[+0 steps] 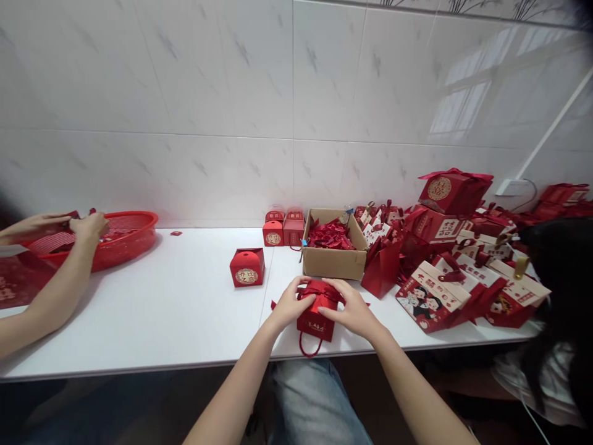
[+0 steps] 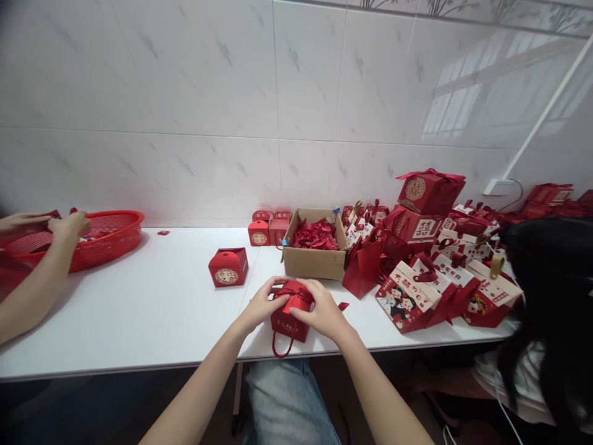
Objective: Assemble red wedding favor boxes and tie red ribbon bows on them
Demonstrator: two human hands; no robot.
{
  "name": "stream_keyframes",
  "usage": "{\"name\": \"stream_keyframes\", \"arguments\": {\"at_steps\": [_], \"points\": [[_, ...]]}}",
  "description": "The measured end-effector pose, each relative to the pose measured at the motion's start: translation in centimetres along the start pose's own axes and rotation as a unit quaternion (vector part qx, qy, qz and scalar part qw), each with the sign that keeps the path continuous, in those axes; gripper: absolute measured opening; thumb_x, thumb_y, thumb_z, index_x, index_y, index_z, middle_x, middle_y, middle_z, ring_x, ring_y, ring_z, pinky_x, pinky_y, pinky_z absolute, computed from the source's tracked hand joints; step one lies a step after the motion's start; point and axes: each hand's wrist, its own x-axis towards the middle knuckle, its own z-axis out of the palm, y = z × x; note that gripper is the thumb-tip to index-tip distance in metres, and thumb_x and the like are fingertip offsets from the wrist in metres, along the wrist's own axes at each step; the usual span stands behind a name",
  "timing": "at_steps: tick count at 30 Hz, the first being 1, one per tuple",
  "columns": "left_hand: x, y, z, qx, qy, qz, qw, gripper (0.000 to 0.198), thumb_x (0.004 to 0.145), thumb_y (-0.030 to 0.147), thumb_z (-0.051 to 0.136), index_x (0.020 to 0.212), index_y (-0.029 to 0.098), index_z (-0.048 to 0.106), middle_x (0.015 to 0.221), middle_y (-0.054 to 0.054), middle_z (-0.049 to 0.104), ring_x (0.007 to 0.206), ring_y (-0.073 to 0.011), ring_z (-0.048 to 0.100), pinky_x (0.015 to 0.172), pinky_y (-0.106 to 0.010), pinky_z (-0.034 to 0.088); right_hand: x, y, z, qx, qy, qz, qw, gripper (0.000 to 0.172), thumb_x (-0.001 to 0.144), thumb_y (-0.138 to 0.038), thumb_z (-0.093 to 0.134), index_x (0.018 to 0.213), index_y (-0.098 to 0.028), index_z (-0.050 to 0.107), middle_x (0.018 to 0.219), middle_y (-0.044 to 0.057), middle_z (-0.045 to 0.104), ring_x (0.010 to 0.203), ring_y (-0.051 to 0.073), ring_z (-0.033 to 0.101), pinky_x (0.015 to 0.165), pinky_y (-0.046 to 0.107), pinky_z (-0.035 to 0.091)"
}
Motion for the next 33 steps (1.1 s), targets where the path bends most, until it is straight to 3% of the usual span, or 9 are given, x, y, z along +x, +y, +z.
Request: {"name": "stream_keyframes", "arguments": {"at_steps": [4,6,8,10,14,19,24,33], "points": [[-0.4,-0.1,0.0,0.006,0.019,-0.039,0.999,0.046,0.073,0.032,0.063,0.114,0.019,0.046,0.119,-0.012,0.055,0.108,-0.0214,0.056,0.082,-0.03,0.049,-0.4,0.4,-0.1,0.008,-0.036,0.025,0.999,0.07,0.073,-0.04,0.068,0.137,-0.029,0.04,0.139,0.008,0.046,0.133,0.03,0.034,0.106,0.048,0.031],[-0.4,-0.2,-0.4,0.013,0.027,-0.074,0.997,0.053,0.074,0.045,0.063,0.115,0.018,0.043,0.111,-0.013,0.057,0.097,-0.0213,0.06,0.069,-0.028,0.05,-0.7,0.9,-0.5,0.02,0.0,0.053,0.998,0.075,0.075,-0.045,0.066,0.141,-0.029,0.033,0.145,0.009,0.038,0.136,0.028,0.03,0.107,0.048,0.029],[-0.2,-0.2,-0.9,0.023,0.032,-0.102,0.994,0.051,0.075,0.057,0.056,0.105,0.017,0.047,0.097,-0.01,0.059,0.078,-0.0187,0.061,0.054,-0.025,0.045,-1.0,1.5,-0.9,0.027,0.072,0.095,0.993,0.061,0.081,-0.049,0.057,0.134,-0.024,0.042,0.139,0.011,0.044,0.129,0.027,0.04,0.104,0.046,0.033],[0.0,-0.2,-1.3,0.032,0.029,-0.116,0.992,0.049,0.077,0.065,0.046,0.084,0.017,0.051,0.079,-0.004,0.057,0.062,-0.0149,0.055,0.046,-0.023,0.036,-1.3,2.1,-1.3,0.035,0.105,0.131,0.985,0.044,0.085,-0.052,0.047,0.112,-0.019,0.058,0.118,0.012,0.058,0.112,0.026,0.052,0.096,0.044,0.039],[0.4,0.5,-1.2,0.041,0.009,-0.111,0.993,0.052,0.073,0.068,0.046,0.061,0.018,0.045,0.057,0.002,0.045,0.05,-0.0119,0.043,0.042,-0.023,0.026,-1.1,2.7,-1.3,0.07,0.036,0.143,0.987,0.038,0.081,-0.054,0.053,0.071,-0.018,0.059,0.075,0.005,0.061,0.077,0.02,0.059,0.07,0.032,0.047],[0.7,0.5,-0.4,0.033,0.026,-0.059,0.997,0.049,0.067,0.061,0.056,0.053,0.019,0.035,0.053,0.005,0.036,0.051,-0.0096,0.034,0.047,-0.022,0.025,-0.4,2.6,-1.2,0.152,-0.03,0.165,0.974,0.041,0.079,-0.058,0.053,0.065,-0.019,0.048,0.054,-0.003,0.052,0.045,0.01,0.046,0.046,0.023,0.036],[0.9,-0.8,-0.6,0.019,0.038,-0.034,0.999,0.045,0.069,0.054,0.056,0.053,0.02,0.031,0.053,0.006,0.032,0.05,-0.0084,0.03,0.048,-0.021,0.024,-0.5,2.8,-1.7,0.206,-0.043,0.176,0.962,0.04,0.078,-0.057,0.055,0.068,-0.02,0.046,0.055,-0.002,0.057,0.05,0.01,0.05,0.051,0.022,0.038],[0.6,-1.4,-0.9,0.018,0.04,-0.042,0.998,0.042,0.072,0.05,0.056,0.055,0.019,0.033,0.053,0.006,0.032,0.049,-0.0077,0.029,0.047,-0.02,0.023,-0.9,3.4,-2.4,0.249,-0.104,0.231,0.935,0.04,0.075,-0.056,0.061,0.08,-0.019,0.048,0.058,-0.002,0.06,0.046,0.008,0.048,0.044,0.019,0.028]]}}
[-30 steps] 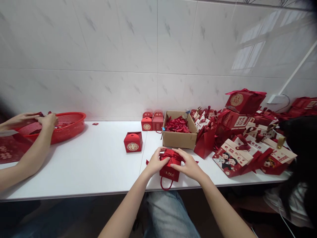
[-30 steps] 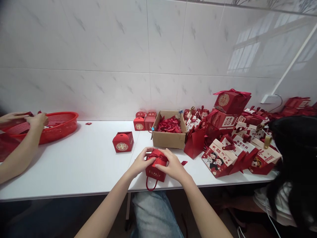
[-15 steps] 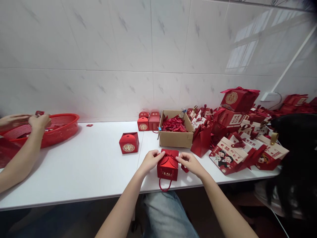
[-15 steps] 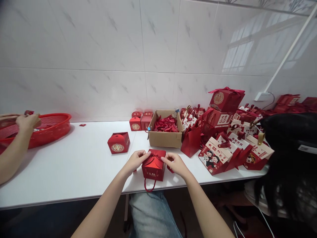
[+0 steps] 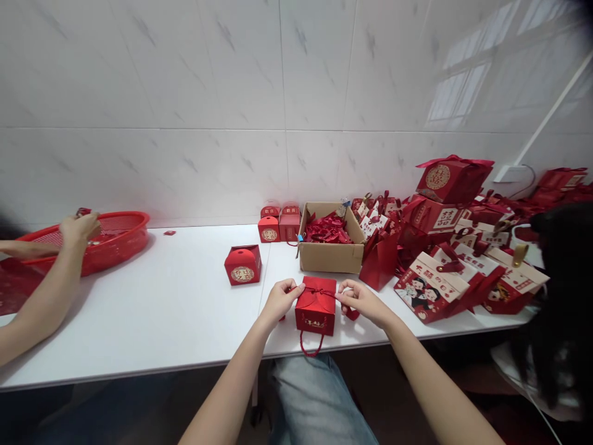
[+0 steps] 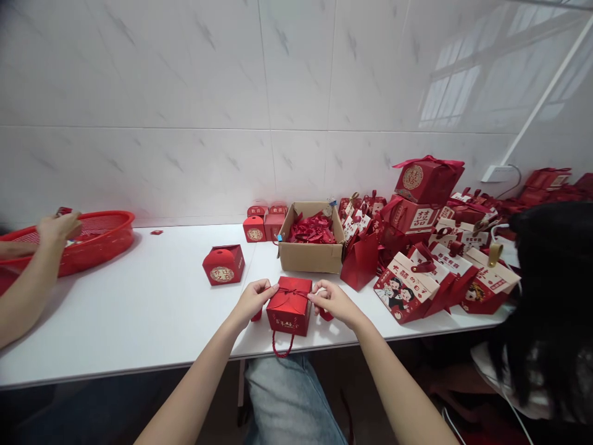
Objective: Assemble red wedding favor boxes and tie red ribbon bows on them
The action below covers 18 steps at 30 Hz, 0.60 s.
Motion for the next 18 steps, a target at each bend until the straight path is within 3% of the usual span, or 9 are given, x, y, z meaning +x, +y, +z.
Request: {"name": "stream_keyframes", "arguments": {"at_steps": [3,6,11,15,18], "points": [[-0.2,0.2,0.0,0.006,-0.007,-0.013,1.0,0.041,0.073,0.05,0.055,0.055,0.02,0.033,0.051,0.007,0.032,0.046,-0.0072,0.028,0.043,-0.02,0.021,0.1,-0.6,-0.7,0.012,-0.061,0.043,0.997,0.044,0.077,-0.059,0.058,0.074,-0.015,0.053,0.056,0.001,0.06,0.045,0.008,0.049,0.042,0.019,0.028],[-0.3,0.1,0.0,0.011,-0.01,-0.019,1.0,0.041,0.072,0.05,0.056,0.055,0.02,0.033,0.049,0.007,0.031,0.043,-0.0069,0.027,0.04,-0.02,0.02,0.2,-1.6,-1.5,0.04,-0.102,0.051,0.993,0.044,0.075,-0.055,0.062,0.065,-0.013,0.056,0.058,0.002,0.059,0.051,0.008,0.052,0.049,0.02,0.035],[-0.2,-0.4,-0.1,0.025,0.006,-0.001,1.0,0.041,0.072,0.047,0.057,0.054,0.02,0.033,0.049,0.007,0.032,0.042,-0.0078,0.032,0.041,-0.02,0.025,0.1,-3.0,-2.7,0.105,-0.105,0.013,0.989,0.034,0.069,-0.044,0.074,0.072,-0.012,0.063,0.066,0.002,0.061,0.063,0.011,0.057,0.063,0.025,0.041],[0.1,0.3,-0.4,0.044,0.07,0.055,0.995,0.025,0.069,0.036,0.062,0.063,0.019,0.045,0.066,0.002,0.051,0.065,-0.0145,0.052,0.06,-0.025,0.041,0.2,-3.4,-2.6,0.149,-0.069,-0.032,0.986,0.026,0.069,-0.035,0.076,0.084,-0.015,0.067,0.07,0.0,0.061,0.065,0.009,0.055,0.068,0.025,0.042],[0.3,2.1,-0.3,0.055,0.102,0.106,0.988,0.016,0.071,0.031,0.061,0.081,0.02,0.054,0.09,-0.003,0.06,0.089,-0.0186,0.056,0.08,-0.031,0.043,0.4,-3.5,-1.6,0.163,-0.064,-0.048,0.983,0.029,0.07,-0.032,0.075,0.094,-0.017,0.068,0.075,0.001,0.062,0.065,0.009,0.055,0.068,0.026,0.043]]}}
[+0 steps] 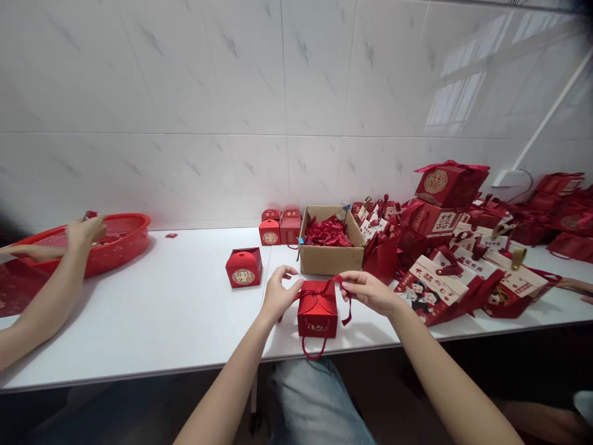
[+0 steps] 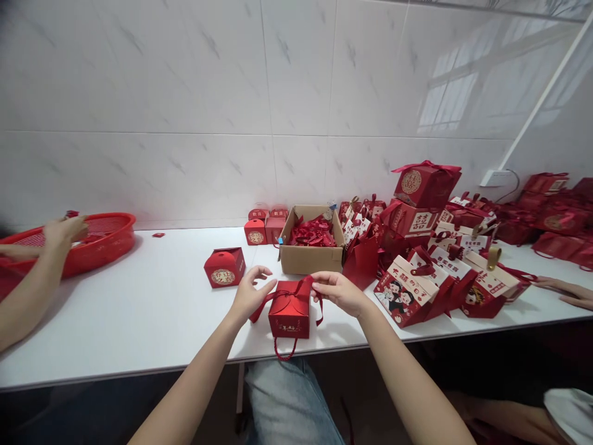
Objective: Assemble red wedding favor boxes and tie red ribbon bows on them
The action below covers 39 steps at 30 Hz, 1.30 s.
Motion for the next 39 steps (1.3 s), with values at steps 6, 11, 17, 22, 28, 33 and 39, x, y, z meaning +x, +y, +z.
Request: {"name": "stream_keyframes", "arguments": {"at_steps": [6,11,17,22,28,33,39], "points": [[0.2,3.6,1.6,0.087,-0.07,0.139,0.984,0.009,0.072,0.021,0.06,0.081,0.022,0.062,0.083,0.0,0.067,0.081,-0.0179,0.06,0.086,-0.036,0.039,0.8,0.5,1.5,-0.008,0.0,-0.02,1.0,0.037,0.072,-0.035,0.074,0.102,-0.019,0.06,0.079,0.002,0.066,0.072,0.012,0.06,0.072,0.028,0.046],[0.2,3.3,2.6,0.101,-0.004,0.133,0.986,0.007,0.075,0.018,0.054,0.07,0.02,0.058,0.075,0.0,0.065,0.074,-0.0172,0.057,0.085,-0.038,0.036,0.8,0.6,1.7,-0.042,0.051,-0.013,0.998,0.04,0.068,-0.039,0.075,0.097,-0.017,0.055,0.067,-0.001,0.064,0.059,0.011,0.059,0.061,0.025,0.046],[0.4,3.0,2.2,0.042,-0.04,0.134,0.989,0.008,0.073,0.021,0.054,0.066,0.019,0.059,0.071,-0.002,0.062,0.073,-0.0169,0.058,0.073,-0.03,0.045,2.2,1.2,3.4,-0.104,0.102,-0.035,0.989,0.036,0.064,-0.039,0.075,0.086,-0.013,0.064,0.064,0.0,0.062,0.054,0.009,0.053,0.053,0.023,0.042],[0.3,1.1,0.6,-0.039,-0.053,0.029,0.997,0.024,0.071,0.024,0.05,0.089,0.022,0.065,0.104,-0.005,0.062,0.103,-0.0223,0.053,0.089,-0.033,0.04,2.7,1.8,4.4,-0.125,0.13,-0.058,0.982,0.035,0.069,-0.047,0.068,0.083,-0.016,0.06,0.057,-0.003,0.058,0.041,0.007,0.046,0.042,0.021,0.037],[-0.5,-1.4,-0.6,-0.044,-0.113,-0.116,0.986,0.032,0.069,0.046,0.059,0.055,0.018,0.056,0.054,0.0,0.054,0.059,-0.0164,0.05,0.059,-0.026,0.038,2.6,1.8,4.8,-0.13,0.13,-0.053,0.982,0.038,0.07,-0.051,0.063,0.085,-0.016,0.06,0.081,0.005,0.07,0.033,0.005,0.043,0.033,0.022,0.032],[-0.5,-1.4,-0.9,-0.095,-0.15,-0.156,0.972,0.029,0.065,0.043,0.06,0.057,0.016,0.052,0.054,0.001,0.053,0.049,-0.0105,0.044,0.048,-0.022,0.029,2.7,1.6,5.0,-0.142,0.151,-0.052,0.977,0.033,0.07,-0.046,0.063,0.081,-0.014,0.062,0.075,0.006,0.07,0.036,0.006,0.045,0.037,0.022,0.035],[-0.4,-2.5,-1.1,-0.105,-0.102,-0.175,0.974,0.031,0.064,0.042,0.057,0.051,0.017,0.046,0.047,0.003,0.047,0.043,-0.0086,0.039,0.046,-0.022,0.027,2.4,1.9,4.6,-0.18,0.145,-0.039,0.972,0.033,0.069,-0.046,0.061,0.075,-0.013,0.065,0.072,0.008,0.07,0.038,0.008,0.046,0.038,0.023,0.037]]}}
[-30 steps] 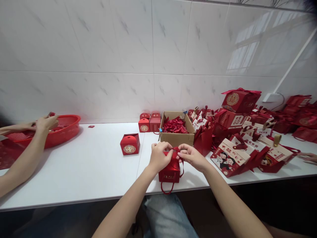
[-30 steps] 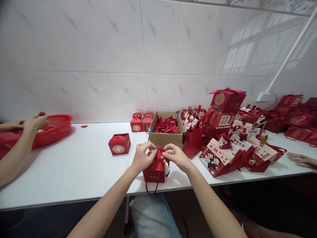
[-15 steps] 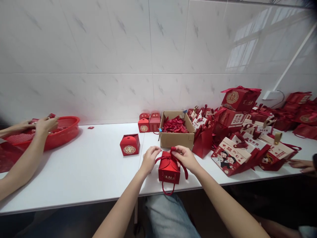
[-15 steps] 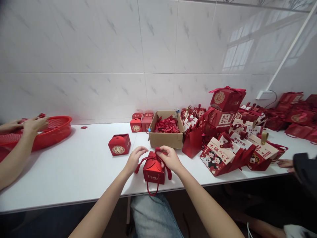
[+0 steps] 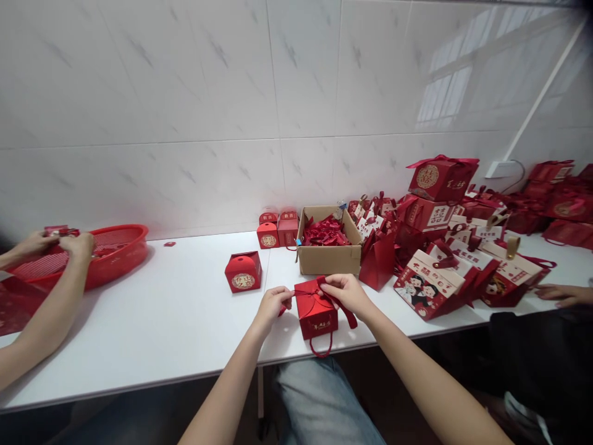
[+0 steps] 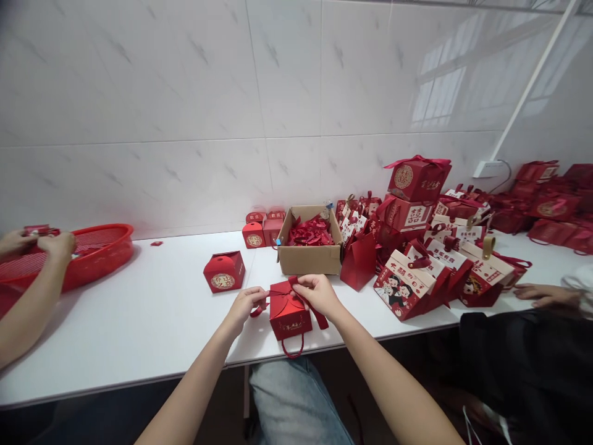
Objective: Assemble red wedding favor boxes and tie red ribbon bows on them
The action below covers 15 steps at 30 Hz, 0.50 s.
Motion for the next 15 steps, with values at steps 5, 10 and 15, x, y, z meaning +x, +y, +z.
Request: {"name": "stream_keyframes", "arguments": {"at_steps": [5,10,15], "points": [[-1.0,1.9,0.2,0.029,-0.017,0.015,0.999,0.033,0.066,0.042,0.058,0.049,0.017,0.047,0.045,0.004,0.045,0.043,-0.0085,0.039,0.046,-0.022,0.028,0.2,-0.6,0.8,-0.088,0.055,-0.012,0.995,0.019,0.072,-0.032,0.056,0.069,-0.014,0.064,0.064,0.006,0.067,0.039,0.009,0.046,0.039,0.022,0.034],[-2.3,6.5,0.4,0.082,-0.122,0.018,0.989,0.032,0.066,0.043,0.066,0.052,0.015,0.06,0.047,0.001,0.051,0.047,-0.0106,0.044,0.046,-0.023,0.031,0.4,-2.1,0.9,-0.176,0.037,-0.063,0.982,0.008,0.064,-0.017,0.06,0.057,-0.017,0.065,0.055,0.002,0.064,0.051,0.012,0.048,0.049,0.023,0.032],[-0.9,9.4,1.6,0.046,-0.188,0.063,0.979,0.035,0.072,0.045,0.064,0.055,0.014,0.064,0.049,-0.001,0.055,0.049,-0.0108,0.047,0.053,-0.025,0.037,0.3,-3.0,-0.3,-0.194,-0.061,-0.09,0.975,0.014,0.068,-0.017,0.056,0.063,-0.017,0.069,0.053,-0.001,0.062,0.051,0.011,0.048,0.052,0.024,0.032]]}}
